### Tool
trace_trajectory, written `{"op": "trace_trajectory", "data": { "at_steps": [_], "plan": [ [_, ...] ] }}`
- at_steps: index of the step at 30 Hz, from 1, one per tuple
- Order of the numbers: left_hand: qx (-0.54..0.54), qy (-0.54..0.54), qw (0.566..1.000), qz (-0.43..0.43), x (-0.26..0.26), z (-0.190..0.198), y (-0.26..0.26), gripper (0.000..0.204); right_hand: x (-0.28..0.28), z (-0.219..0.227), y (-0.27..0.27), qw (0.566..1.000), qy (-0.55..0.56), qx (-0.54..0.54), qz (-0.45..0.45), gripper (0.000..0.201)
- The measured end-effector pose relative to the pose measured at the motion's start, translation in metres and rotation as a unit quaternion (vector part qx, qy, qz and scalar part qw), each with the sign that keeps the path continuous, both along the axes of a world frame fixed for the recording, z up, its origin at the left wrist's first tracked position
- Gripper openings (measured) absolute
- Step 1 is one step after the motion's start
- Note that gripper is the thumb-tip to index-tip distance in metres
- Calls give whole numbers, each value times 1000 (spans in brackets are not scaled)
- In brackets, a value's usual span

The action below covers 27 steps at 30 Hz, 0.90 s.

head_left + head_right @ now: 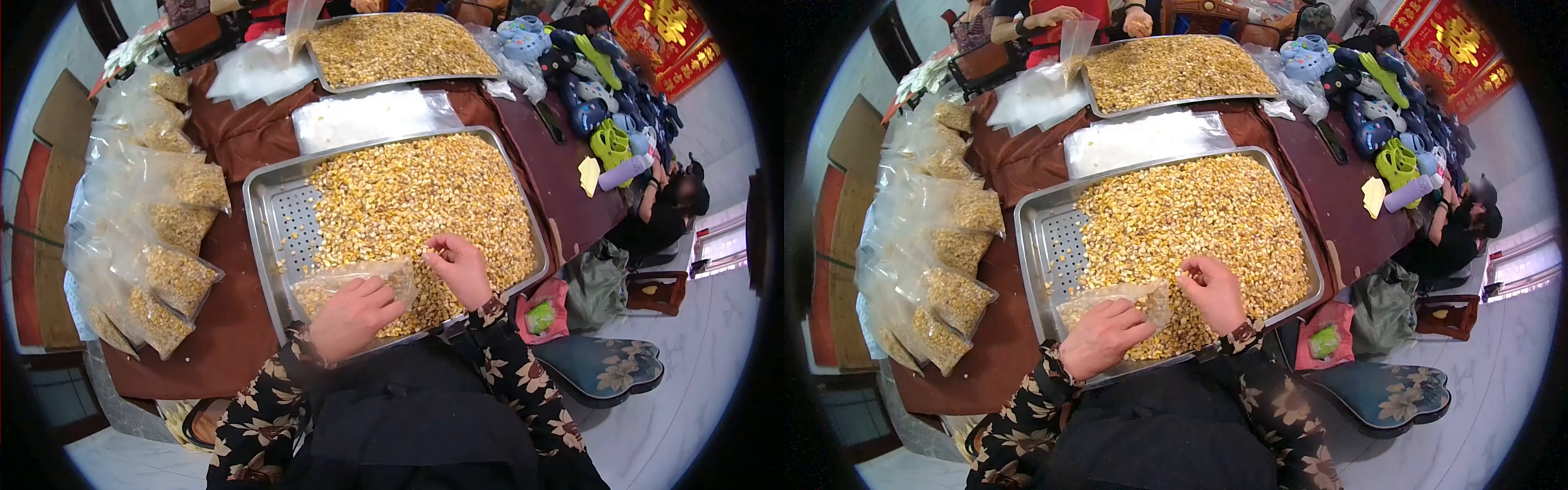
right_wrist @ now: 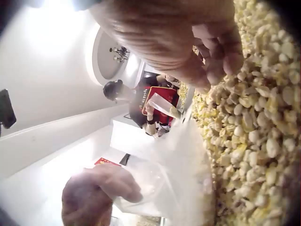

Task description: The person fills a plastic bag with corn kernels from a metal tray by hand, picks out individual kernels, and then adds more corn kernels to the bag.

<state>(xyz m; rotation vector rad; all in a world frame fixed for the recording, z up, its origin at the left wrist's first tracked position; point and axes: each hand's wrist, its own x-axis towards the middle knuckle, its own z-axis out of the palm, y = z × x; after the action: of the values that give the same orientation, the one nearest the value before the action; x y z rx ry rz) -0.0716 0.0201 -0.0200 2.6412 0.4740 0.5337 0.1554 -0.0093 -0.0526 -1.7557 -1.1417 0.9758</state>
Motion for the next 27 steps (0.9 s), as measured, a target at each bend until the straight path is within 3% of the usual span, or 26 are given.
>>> {"op": "trace_trajectory", "data": {
  "at_steps": [3, 5, 6, 10, 13, 15, 17, 19, 23, 27],
  "plan": [
    [-3, 0, 1000, -3, 1, 0, 1, 23, -15, 17, 0, 997, 47, 56, 19, 20],
    [-3, 0, 1000, -4, 0, -1, 1, 23, -22, 30, -2, 991, -61, 45, 110, 19],
    [-1, -6, 1000, -3, 0, -2, 1, 24, -23, 33, -3, 987, -49, 27, 149, 18],
    [8, -14, 1000, 1, -1, -2, 0, 25, -23, 25, -3, 989, -15, 17, 146, 19],
    [0, 4, 1000, -4, -1, -1, 0, 25, -9, 19, 7, 995, -44, 17, 86, 18],
    [1, 5, 1000, -6, 0, -1, 0, 25, 2, 6, 17, 965, -191, 117, 139, 17],
    [4, 8, 1000, -11, 1, -1, 0, 25, 7, -5, 25, 952, -224, 123, 166, 26],
    [3, -5, 1000, -7, 2, -2, 0, 24, 5, -8, 35, 910, -315, 135, 233, 34],
    [1, -11, 1000, -7, 0, 0, 0, 23, 0, -16, 44, 876, -376, 87, 290, 43],
    [-3, -10, 1000, -10, -3, 1, 0, 21, 1, -1, 35, 871, -398, 59, 282, 30]
  ]
}}
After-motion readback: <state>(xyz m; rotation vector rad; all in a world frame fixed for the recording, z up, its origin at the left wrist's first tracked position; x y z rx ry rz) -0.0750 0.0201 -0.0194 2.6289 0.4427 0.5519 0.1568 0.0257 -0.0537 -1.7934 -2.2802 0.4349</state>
